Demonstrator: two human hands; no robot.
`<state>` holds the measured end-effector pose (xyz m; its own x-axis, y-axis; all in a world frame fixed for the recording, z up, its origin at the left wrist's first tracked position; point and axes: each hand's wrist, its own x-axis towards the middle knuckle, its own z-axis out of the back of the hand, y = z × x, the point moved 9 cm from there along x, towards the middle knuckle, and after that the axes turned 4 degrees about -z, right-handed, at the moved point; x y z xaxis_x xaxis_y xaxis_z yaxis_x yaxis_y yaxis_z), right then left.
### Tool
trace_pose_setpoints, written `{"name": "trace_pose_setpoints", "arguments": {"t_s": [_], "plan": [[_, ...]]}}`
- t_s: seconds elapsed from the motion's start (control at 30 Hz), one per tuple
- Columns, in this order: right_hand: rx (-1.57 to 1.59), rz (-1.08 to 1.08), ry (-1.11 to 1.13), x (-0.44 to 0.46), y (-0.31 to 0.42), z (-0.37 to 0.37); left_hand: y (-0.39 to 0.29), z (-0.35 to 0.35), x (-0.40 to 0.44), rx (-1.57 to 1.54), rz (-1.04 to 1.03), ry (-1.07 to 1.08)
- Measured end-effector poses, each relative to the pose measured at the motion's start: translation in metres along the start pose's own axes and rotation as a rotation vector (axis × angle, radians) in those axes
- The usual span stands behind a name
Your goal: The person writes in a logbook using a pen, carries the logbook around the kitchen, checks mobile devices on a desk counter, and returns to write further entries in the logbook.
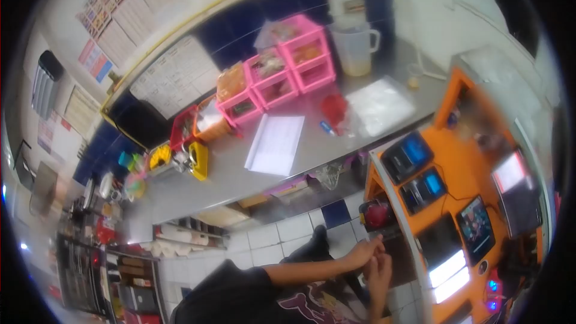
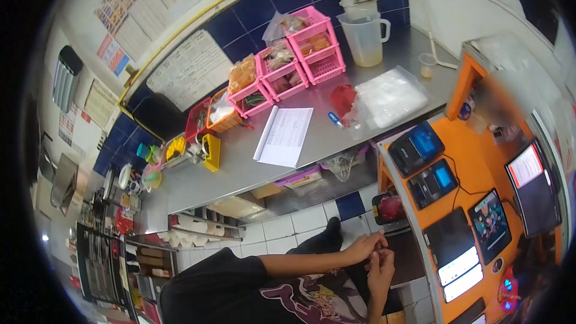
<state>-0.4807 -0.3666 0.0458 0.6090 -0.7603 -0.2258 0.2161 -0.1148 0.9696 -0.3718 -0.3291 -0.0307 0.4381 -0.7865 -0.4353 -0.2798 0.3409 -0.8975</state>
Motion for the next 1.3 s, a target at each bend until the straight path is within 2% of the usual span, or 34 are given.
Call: {"name": "trace_pose_setpoints", "arguments": {"t_s": [0.03, 0.1, 0.13, 0.17, 0.2, 0.23, 0.3, 0.33, 0.4, 0.43, 0.47, 0.53, 0.57, 0.6, 0.63, 0.67, 0.7, 0.73, 0.8, 0.87, 0.9, 1.0, 1.03, 1.1, 1.13, 1.17, 1.23, 1.3], "plan": [[-0.018, -0.005, 0.007, 0.007, 0.008, -0.004, 0.004, 0.005, 0.0, -0.02, 0.003, -0.003], [-0.2, 0.005, 0.247, 0.024, 0.029, -0.045, -0.007, 0.039, 0.002, -0.064, -0.03, -0.083], [-0.224, 0.0, 0.258, 0.036, 0.033, -0.058, -0.012, 0.061, 0.005, -0.033, -0.063, -0.074], [-0.258, 0.098, 0.303, 0.048, 0.043, -0.079, -0.016, 0.083, 0.01, -0.001, -0.097, -0.066], [-0.289, 0.193, 0.345, 0.057, 0.052, -0.098, -0.028, 0.117, 0.017, 0.171, -0.305, -0.152], [-0.302, 0.18, 0.341, 0.067, 0.053, -0.114, -0.041, 0.147, 0.017, 0.347, -0.509, -0.232], [-0.383, 0.135, 0.453, 0.083, 0.051, -0.162, -0.036, 0.24, 0.027, -0.035, -0.237, -0.401], [-0.389, 0.115, 0.432, 0.094, 0.054, -0.181, -0.079, 0.283, 0.004, -0.058, -0.247, -0.501], [-0.305, -0.146, 0.49, 0.103, 0.038, -0.224, -0.091, 0.371, -0.006, -0.011, -0.213, -0.671], [-0.331, -0.095, 0.541, 0.108, 0.033, -0.248, -0.066, 0.418, -0.006, 0.017, -0.066, -0.703], [-0.366, -0.048, 0.555, 0.119, 0.017, -0.266, -0.042, 0.468, 0.002, 0.401, -0.279, -0.744], [-0.482, 0.173, 0.488, 0.131, -0.019, -0.306, -0.05, 0.513, 0.007, 0.19, -0.244, -0.758], [-0.55, 0.048, 0.517, 0.137, -0.024, -0.322, -0.055, 0.521, 0.016, 0.079, -0.325, -0.854], [-0.504, 0.034, 0.548, 0.137, 0.003, -0.333, -0.061, 0.532, 0.021, 0.55, -0.424, -0.789], [-0.514, -0.02, 0.556, 0.139, 0.024, -0.337, -0.072, 0.518, 0.018, 0.718, -0.591, -0.772], [-0.522, 0.043, 0.557, 0.142, 0.008, -0.354, -0.087, 0.505, 0.015, 0.872, -0.778, -0.774], [-0.523, 0.023, 0.48, 0.147, 0.01, -0.352, -0.085, 0.498, 0.02, 0.963, -0.759, -0.737], [-0.515, 0.037, 0.501, 0.145, 0.016, -0.358, -0.083, 0.492, 0.023, 1.064, -0.737, -0.72], [-0.5, 0.058, 0.52, 0.143, 0.026, -0.361, -0.077, 0.489, 0.03, 0.999, -0.728, -0.704], [-0.488, -0.158, 0.642, 0.132, 0.012, -0.369, -0.063, 0.505, 0.034, 0.998, -0.656, -0.705], [-0.484, -0.148, 0.638, 0.13, 0.009, -0.373, -0.059, 0.51, 0.035, 1.004, -0.667, -0.707], [-0.518, -0.125, 0.64, 0.135, -0.006, -0.386, -0.034, 0.535, 0.048, 0.562, -0.696, -0.691], [-0.512, -0.149, 0.643, 0.137, -0.01, -0.39, -0.04, 0.534, 0.047, 0.562, -0.709, -0.69], [-0.504, -0.171, 0.649, 0.141, -0.011, -0.396, -0.063, 0.511, 0.034, 0.987, -0.683, -0.688], [-0.438, -0.082, 0.614, 0.147, 0.004, -0.396, -0.07, 0.505, 0.03, 1.054, -0.697, -0.69], [-0.371, 0.005, 0.584, 0.153, 0.019, -0.395, -0.067, 0.51, 0.032, 1.056, -0.692, -0.697], [-0.418, 0.013, 0.554, 0.174, 0.022, -0.4, -0.062, 0.508, 0.03, 1.062, -0.838, -0.703], [-0.541, 0.154, 0.355, 0.208, 0.025, -0.395, -0.051, 0.509, 0.043, 1.012, -0.835, -0.712]]}}
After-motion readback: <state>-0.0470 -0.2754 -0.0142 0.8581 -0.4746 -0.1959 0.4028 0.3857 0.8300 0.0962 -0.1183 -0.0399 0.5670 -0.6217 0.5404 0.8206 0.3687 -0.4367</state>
